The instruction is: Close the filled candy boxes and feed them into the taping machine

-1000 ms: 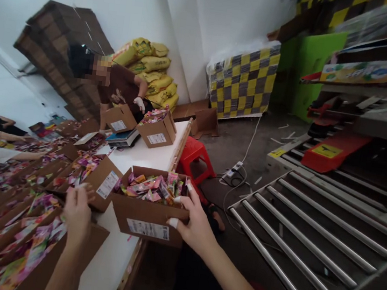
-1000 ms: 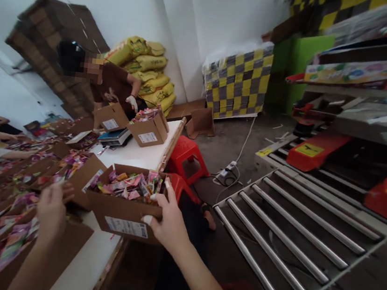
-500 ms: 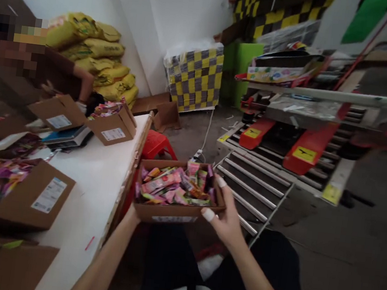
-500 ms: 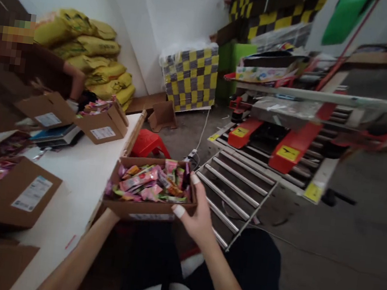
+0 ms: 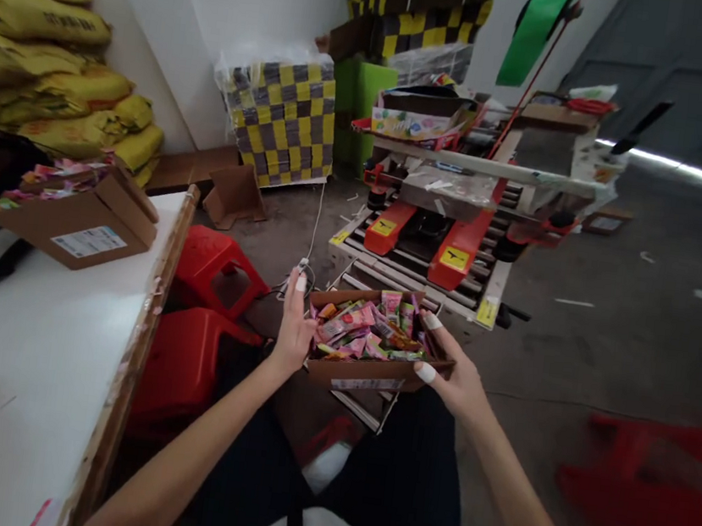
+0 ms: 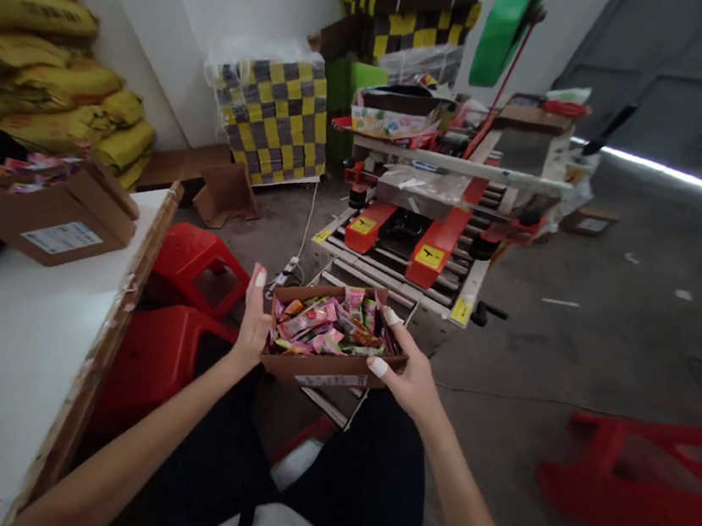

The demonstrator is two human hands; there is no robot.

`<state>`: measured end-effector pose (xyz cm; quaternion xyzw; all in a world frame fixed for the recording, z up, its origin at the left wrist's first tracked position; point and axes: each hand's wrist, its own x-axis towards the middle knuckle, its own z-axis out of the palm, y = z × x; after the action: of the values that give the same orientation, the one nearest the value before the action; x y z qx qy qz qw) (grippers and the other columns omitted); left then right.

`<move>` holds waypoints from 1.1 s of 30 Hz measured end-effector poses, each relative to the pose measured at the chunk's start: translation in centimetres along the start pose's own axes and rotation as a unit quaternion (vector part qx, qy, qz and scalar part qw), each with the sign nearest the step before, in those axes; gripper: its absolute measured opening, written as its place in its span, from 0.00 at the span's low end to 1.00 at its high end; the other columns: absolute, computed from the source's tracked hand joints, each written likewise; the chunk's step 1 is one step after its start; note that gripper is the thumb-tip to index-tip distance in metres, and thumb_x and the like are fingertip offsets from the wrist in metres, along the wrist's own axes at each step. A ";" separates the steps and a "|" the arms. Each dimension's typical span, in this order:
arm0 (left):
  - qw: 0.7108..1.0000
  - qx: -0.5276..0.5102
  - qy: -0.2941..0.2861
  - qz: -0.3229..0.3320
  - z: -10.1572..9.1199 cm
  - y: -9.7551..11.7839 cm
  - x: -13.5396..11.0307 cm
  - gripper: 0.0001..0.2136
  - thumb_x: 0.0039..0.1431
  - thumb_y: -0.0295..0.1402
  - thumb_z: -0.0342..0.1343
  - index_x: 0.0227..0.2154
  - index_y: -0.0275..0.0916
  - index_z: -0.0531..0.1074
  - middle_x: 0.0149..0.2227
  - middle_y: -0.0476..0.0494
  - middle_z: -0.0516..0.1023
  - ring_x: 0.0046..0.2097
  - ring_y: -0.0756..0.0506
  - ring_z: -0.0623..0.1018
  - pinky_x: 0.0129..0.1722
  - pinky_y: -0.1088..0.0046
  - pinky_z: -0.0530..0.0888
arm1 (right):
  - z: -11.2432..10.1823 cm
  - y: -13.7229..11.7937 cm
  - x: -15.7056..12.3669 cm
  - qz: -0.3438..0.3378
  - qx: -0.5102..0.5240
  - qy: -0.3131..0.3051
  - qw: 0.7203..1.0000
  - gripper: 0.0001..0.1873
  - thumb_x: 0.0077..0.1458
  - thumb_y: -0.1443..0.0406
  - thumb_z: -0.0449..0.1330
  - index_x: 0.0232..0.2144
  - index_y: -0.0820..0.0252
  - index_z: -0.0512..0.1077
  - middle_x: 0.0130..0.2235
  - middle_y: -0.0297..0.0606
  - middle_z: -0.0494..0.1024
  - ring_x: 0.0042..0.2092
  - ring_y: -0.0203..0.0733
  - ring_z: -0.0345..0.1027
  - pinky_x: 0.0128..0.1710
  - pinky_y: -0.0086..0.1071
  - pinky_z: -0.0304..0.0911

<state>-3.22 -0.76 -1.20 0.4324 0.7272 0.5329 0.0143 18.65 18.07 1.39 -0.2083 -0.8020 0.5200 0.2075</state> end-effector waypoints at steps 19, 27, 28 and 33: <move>0.869 -0.116 -0.482 -0.014 2.5 0.8 7.0 0.24 0.66 0.39 0.38 0.62 0.38 0.55 0.65 0.41 0.55 0.65 0.44 0.57 0.64 0.60 0.57 | -0.2 -0.4 4.4 0.120 -0.078 -0.068 0.987 0.21 0.45 0.55 0.64 0.42 0.56 0.76 0.44 0.40 0.78 0.48 0.50 0.71 0.52 0.45 0.65; 0.910 0.126 -0.354 0.174 2.3 2.9 4.0 0.27 0.59 0.43 0.53 0.59 0.36 0.60 0.65 0.34 0.55 0.67 0.40 0.53 0.64 0.57 0.55 | 1.7 -1.8 3.6 -0.022 -0.317 -0.020 0.948 0.17 0.50 0.70 0.58 0.43 0.57 0.73 0.46 0.39 0.77 0.48 0.51 0.68 0.49 0.49 0.63; 0.912 0.175 -0.326 0.180 2.3 3.3 3.4 0.27 0.58 0.44 0.55 0.57 0.37 0.61 0.64 0.34 0.57 0.66 0.39 0.55 0.64 0.56 0.57 | 2.1 -2.0 3.3 -0.051 -0.352 -0.035 0.934 0.18 0.52 0.72 0.55 0.46 0.58 0.72 0.49 0.41 0.75 0.50 0.52 0.67 0.50 0.49 0.62; 0.900 0.324 -0.272 0.108 3.4 5.1 0.8 0.21 0.62 0.37 0.51 0.55 0.34 0.63 0.58 0.34 0.67 0.59 0.39 0.67 0.57 0.60 0.65 | 3.0 -2.6 2.8 -0.135 -0.460 -0.155 0.864 0.26 0.53 0.77 0.47 0.53 0.65 0.68 0.57 0.44 0.68 0.55 0.49 0.61 0.52 0.44 0.61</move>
<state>1.04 2.67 1.69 0.6173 0.7762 0.1277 0.0130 14.40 16.39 3.04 -0.0871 -0.9922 0.0843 0.0292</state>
